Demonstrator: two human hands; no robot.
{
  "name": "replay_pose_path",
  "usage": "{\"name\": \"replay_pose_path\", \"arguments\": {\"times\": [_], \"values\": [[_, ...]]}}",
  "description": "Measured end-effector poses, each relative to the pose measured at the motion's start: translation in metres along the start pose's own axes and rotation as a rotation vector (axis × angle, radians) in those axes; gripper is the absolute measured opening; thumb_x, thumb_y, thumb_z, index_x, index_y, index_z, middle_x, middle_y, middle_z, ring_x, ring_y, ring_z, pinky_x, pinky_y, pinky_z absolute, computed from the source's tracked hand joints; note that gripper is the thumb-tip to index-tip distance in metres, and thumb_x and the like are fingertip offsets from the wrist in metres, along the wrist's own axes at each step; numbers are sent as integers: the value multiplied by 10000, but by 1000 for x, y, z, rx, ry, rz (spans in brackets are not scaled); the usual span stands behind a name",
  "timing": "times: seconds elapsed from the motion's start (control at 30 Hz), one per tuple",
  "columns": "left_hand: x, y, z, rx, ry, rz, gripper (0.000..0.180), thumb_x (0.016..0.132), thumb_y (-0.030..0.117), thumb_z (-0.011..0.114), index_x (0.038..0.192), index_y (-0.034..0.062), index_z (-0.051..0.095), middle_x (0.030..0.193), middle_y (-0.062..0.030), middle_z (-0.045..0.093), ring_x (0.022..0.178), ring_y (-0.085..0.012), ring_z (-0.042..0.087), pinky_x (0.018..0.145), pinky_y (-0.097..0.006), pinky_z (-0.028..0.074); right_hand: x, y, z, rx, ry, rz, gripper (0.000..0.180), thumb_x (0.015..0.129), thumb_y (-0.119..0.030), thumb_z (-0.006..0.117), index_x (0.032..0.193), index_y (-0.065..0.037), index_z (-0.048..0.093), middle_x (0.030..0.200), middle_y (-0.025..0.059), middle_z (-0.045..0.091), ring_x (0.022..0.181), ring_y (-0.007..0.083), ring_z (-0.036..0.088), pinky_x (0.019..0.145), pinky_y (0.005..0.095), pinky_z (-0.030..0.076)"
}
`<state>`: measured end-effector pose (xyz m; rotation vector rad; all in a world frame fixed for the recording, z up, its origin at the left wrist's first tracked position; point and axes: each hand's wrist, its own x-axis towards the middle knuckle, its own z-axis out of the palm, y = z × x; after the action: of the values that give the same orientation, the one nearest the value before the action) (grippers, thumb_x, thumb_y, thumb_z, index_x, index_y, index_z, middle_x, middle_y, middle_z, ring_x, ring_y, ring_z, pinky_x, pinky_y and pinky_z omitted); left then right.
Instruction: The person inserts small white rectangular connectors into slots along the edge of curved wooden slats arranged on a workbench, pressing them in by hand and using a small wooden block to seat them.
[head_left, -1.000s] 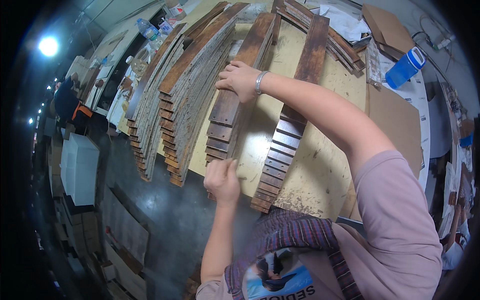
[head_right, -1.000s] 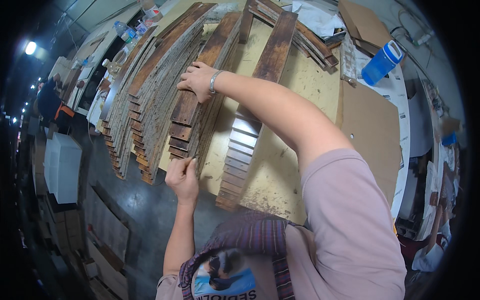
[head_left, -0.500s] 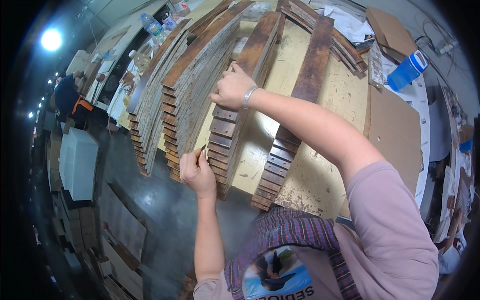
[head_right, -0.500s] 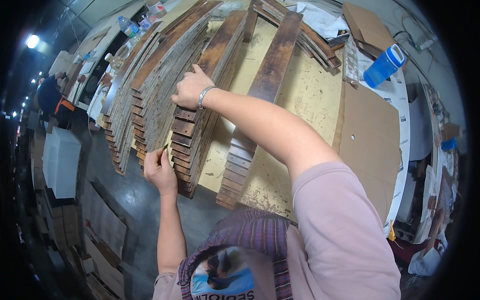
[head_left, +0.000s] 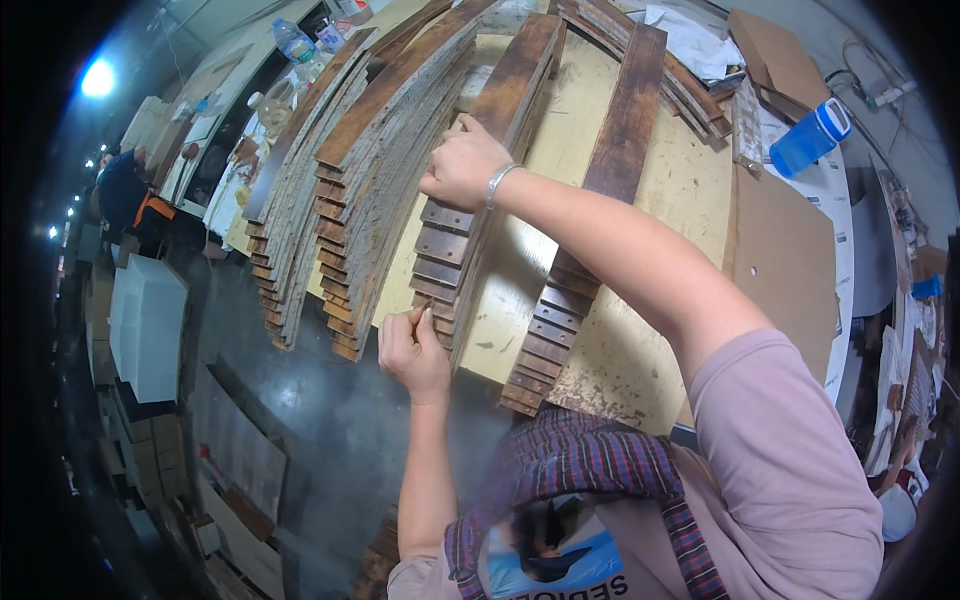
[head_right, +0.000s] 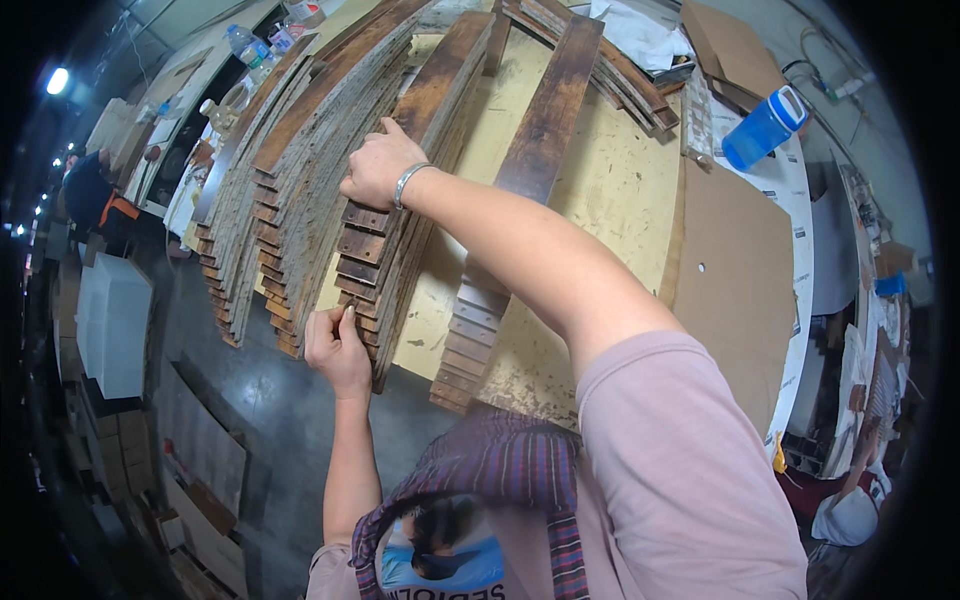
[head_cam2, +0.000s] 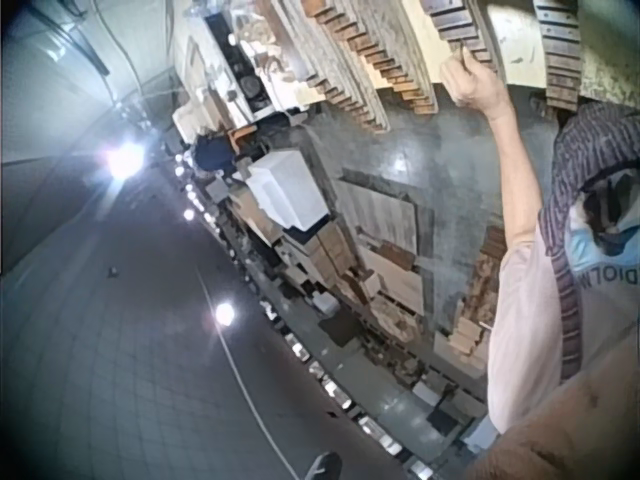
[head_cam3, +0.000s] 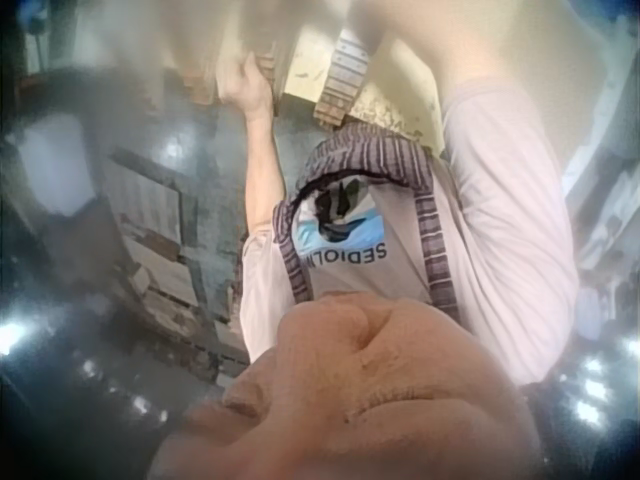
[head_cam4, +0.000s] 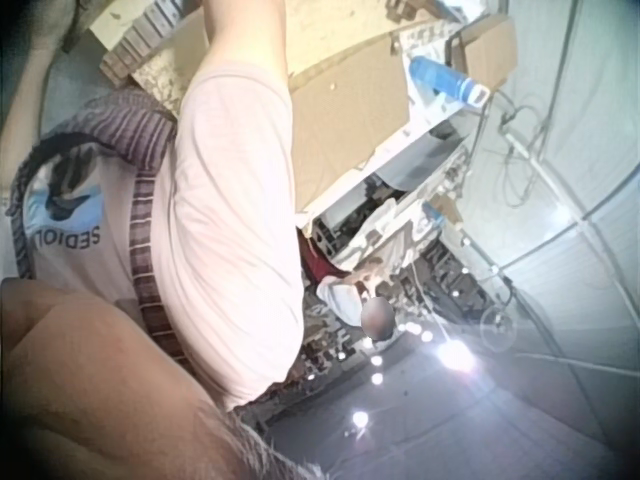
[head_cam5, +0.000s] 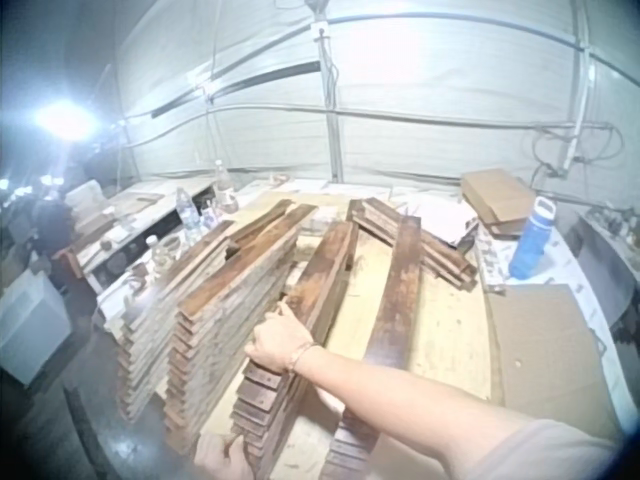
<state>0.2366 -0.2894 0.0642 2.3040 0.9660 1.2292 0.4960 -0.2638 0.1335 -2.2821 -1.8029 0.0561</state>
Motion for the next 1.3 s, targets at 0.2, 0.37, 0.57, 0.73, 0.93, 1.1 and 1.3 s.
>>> {"name": "replay_pose_path", "arguments": {"times": [0.2, 0.37, 0.57, 0.73, 0.93, 1.1, 1.3], "values": [[19, -8, 3, 49, -15, 20, 110, 847, 16, 715, 809, -8, 615, 773, -123, 599, 719, -298, 582, 668, -395, 455, 0, -2, -5, -7, -52, 9, 426, 880, -350, 467, 838, -73, 789, 928, 162, 752, 1061, 281, 662, 1168, 492, 294], [6, 4, -1, -34, -76, 57, 126, 848, 15, 715, 784, -8, 609, 767, -124, 594, 703, -293, 579, 666, -394, 454, -1, -1, -4, 1, -36, 7, 426, 879, -349, 469, 840, -70, 789, 930, 165, 750, 1058, 284, 663, 1180, 499, 282], [4, 2, 4, 16, -47, 34, 140, 838, 21, 732, 773, -5, 610, 745, -134, 592, 688, -293, 573, 648, -388, 454, 0, -1, -3, -7, -24, 6, 434, 882, -356, 466, 850, -68, 789, 922, 168, 750, 1040, 285, 667, 1168, 495, 293], [11, -1, 0, -26, -26, -2, 106, 806, 28, 749, 788, 22, 644, 750, -121, 601, 705, -313, 586, 651, -409, 456, -1, -1, -4, -25, -38, -6, 430, 878, -359, 470, 841, -73, 789, 914, 163, 750, 1034, 287, 668, 1156, 489, 305], [-10, 15, 5, -120, -95, 90, 106, 800, 8, 749, 791, 17, 644, 739, -117, 603, 690, -293, 582, 631, -392, 451, 2, 3, 8, 4, 67, 2, 432, 885, -361, 480, 736, -79, 771, 815, 157, 736, 993, 293, 663, 1172, 505, 312], [17, -11, 7, -88, 32, -98, 145, 864, 22, 736, 792, -12, 616, 721, -95, 572, 651, -223, 523, 635, -353, 438, 2, 0, 1, -25, 19, -2, 423, 875, -359, 479, 799, -73, 781, 874, 159, 747, 1007, 288, 674, 1140, 489, 323], [-16, -2, 1, -81, -25, 21, 127, 845, 2, 737, 792, -14, 623, 759, -119, 605, 682, -244, 570, 649, -350, 465, 0, 2, 1, -28, 4, -4, 424, 873, -359, 478, 835, -70, 786, 900, 158, 752, 1002, 281, 682, 1118, 474, 334]]}}
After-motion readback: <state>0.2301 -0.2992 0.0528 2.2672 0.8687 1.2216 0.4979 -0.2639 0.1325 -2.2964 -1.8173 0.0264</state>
